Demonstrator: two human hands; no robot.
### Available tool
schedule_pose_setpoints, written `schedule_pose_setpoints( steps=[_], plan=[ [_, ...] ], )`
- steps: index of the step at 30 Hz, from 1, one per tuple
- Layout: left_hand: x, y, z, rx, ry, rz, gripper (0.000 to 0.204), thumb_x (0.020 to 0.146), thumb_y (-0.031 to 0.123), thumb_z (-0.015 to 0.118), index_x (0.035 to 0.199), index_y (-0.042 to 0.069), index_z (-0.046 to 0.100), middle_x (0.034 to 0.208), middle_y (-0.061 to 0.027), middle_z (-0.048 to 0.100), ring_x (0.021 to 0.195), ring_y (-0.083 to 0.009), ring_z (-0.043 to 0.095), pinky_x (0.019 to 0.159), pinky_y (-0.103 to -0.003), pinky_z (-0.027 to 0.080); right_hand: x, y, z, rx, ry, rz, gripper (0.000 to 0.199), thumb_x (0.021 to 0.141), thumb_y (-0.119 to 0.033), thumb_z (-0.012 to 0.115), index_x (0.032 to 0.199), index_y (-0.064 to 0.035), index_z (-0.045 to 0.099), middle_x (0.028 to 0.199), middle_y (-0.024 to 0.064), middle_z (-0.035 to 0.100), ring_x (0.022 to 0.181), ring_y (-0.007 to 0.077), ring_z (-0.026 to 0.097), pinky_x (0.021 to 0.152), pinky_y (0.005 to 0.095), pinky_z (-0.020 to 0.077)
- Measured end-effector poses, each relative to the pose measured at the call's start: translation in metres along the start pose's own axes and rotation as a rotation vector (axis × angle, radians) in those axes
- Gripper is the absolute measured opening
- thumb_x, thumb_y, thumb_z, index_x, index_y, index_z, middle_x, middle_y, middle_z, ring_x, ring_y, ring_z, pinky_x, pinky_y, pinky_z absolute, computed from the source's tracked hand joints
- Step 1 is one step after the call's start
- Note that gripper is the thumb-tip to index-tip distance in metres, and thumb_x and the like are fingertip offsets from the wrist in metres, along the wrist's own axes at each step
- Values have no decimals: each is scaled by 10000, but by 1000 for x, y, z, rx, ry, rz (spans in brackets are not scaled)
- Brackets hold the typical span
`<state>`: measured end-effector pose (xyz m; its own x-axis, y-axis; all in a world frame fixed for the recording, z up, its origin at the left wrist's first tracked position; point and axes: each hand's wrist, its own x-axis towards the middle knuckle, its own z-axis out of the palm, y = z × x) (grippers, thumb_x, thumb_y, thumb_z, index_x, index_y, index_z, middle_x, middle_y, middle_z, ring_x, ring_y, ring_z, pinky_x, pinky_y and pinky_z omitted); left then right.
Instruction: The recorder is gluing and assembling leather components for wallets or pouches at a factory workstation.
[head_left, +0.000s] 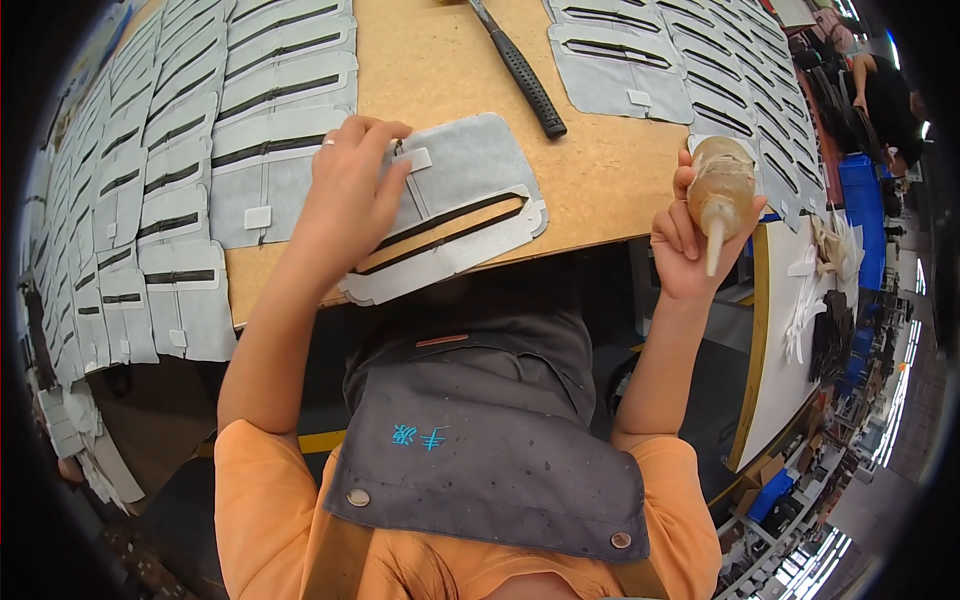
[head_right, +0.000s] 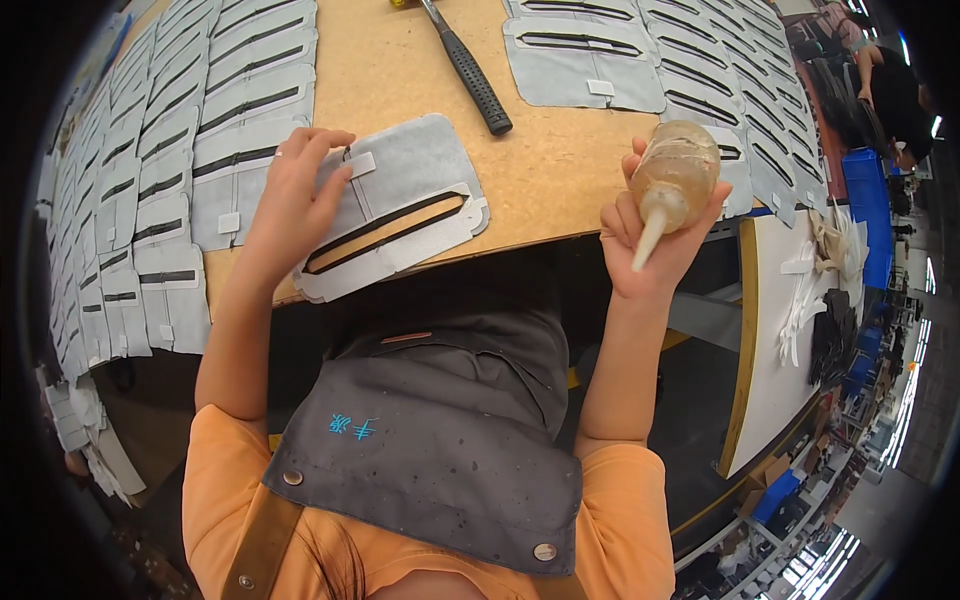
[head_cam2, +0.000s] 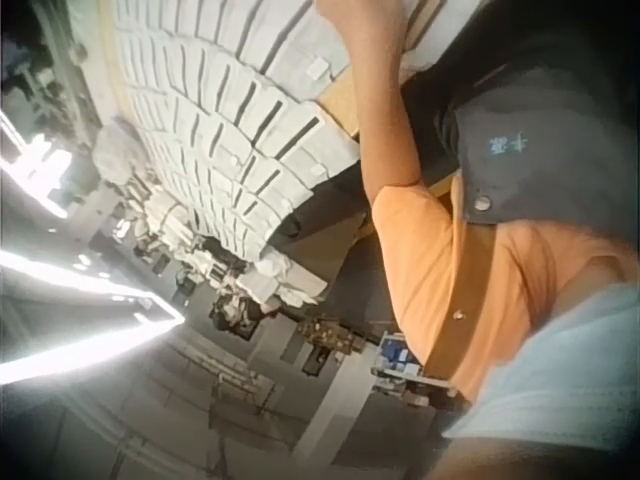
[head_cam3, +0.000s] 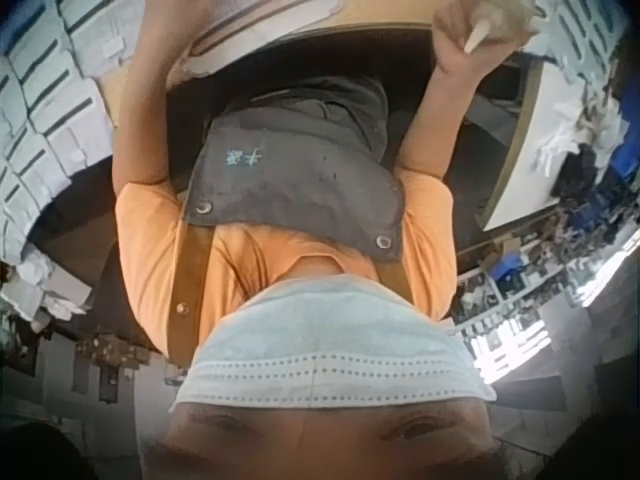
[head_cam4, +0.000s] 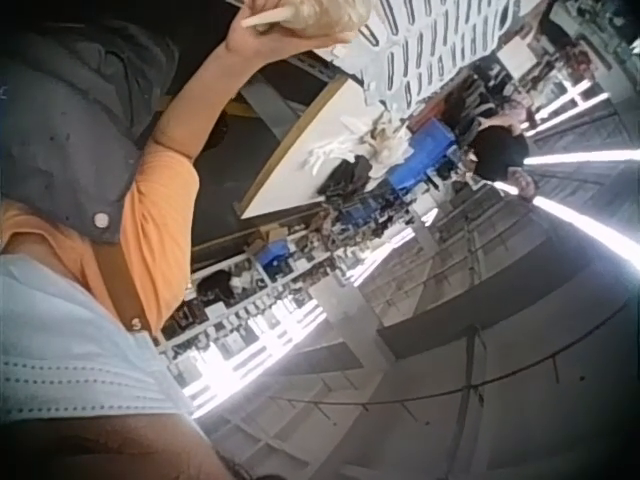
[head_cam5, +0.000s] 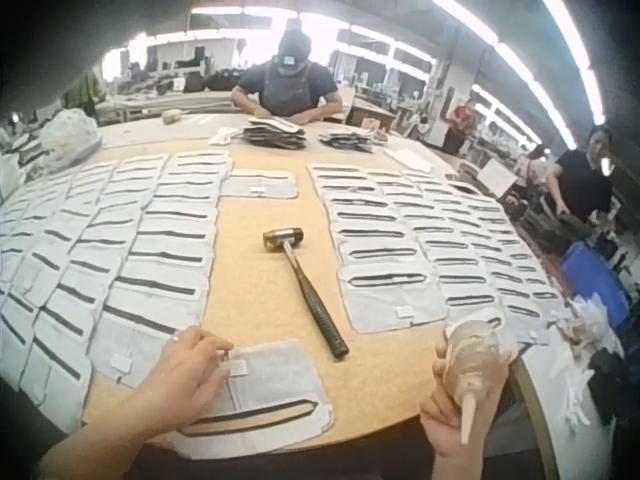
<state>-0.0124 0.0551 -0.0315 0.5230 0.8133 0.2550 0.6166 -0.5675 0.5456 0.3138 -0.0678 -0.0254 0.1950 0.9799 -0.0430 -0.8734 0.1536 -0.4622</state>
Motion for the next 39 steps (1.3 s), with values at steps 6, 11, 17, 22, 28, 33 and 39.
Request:
schedule_pose_setpoints(
  steps=[6, 11, 17, 22, 28, 33, 39],
  plan=[
    [20, -22, -18, -53, -271, -114, 321, 845, 73, 625, 1154, 11, 568, 1080, -161, 577, 967, -289, 586, 840, -366, 474, -2, 31, 6, -215, 229, -148, 801, 870, -657, 540, 1310, 10, 476, 1102, 199, 634, 516, 126, 450, 487, 255, 379],
    [31, -18, -16, -91, -460, -206, 275, 828, 115, 642, 1057, -12, 557, 805, -116, 614, 764, -256, 595, 702, -367, 475, -12, 35, 5, -236, 319, -226, 769, 896, -613, 540, 1389, -37, 409, 1135, 219, 619, 619, 145, 529, 476, 241, 392],
    [-28, -8, -30, -762, -62, -305, 183, 963, 132, 553, 1090, 8, 507, 886, -37, 585, 739, -100, 533, 621, -248, 424, -13, 32, -8, -234, 219, -231, 800, 888, -603, 565, 1429, -47, 370, 1226, 204, 585, 708, 143, 564, 497, 240, 416],
    [-89, 36, -26, -1123, 93, -624, 310, 1006, 140, 486, 1242, -32, 381, 943, -102, 629, 779, -149, 654, 706, -286, 547, -7, 39, -20, -275, 223, -191, 657, 876, -600, 587, 1354, -163, 479, 1319, 183, 547, 936, 163, 593, 594, 259, 439],
    [-99, 65, -32, -916, -861, -501, 189, 984, 129, 530, 1058, -16, 626, 934, -104, 699, 816, -174, 675, 757, -285, 532, -1, 59, -21, -516, 214, -235, 722, 844, -599, 632, 1350, -112, 462, 1305, 159, 572, 978, 189, 610, 653, 298, 491],
    [-55, 65, -6, -500, -408, -1, 123, 883, 75, 631, 997, 27, 639, 897, -94, 654, 803, -266, 626, 740, -348, 482, -4, 64, -12, -701, 236, -415, 601, 869, -555, 637, 1231, -87, 534, 1104, 67, 631, 884, 168, 622, 607, 304, 489],
    [-22, 56, 48, -88, -140, 182, 211, 818, 107, 681, 1010, 62, 605, 985, -90, 554, 951, -282, 509, 829, -387, 370, -20, 53, -3, -868, 259, -517, 598, 874, -544, 644, 1175, -41, 519, 1009, 61, 625, 794, 162, 620, 561, 308, 482]
  ],
)
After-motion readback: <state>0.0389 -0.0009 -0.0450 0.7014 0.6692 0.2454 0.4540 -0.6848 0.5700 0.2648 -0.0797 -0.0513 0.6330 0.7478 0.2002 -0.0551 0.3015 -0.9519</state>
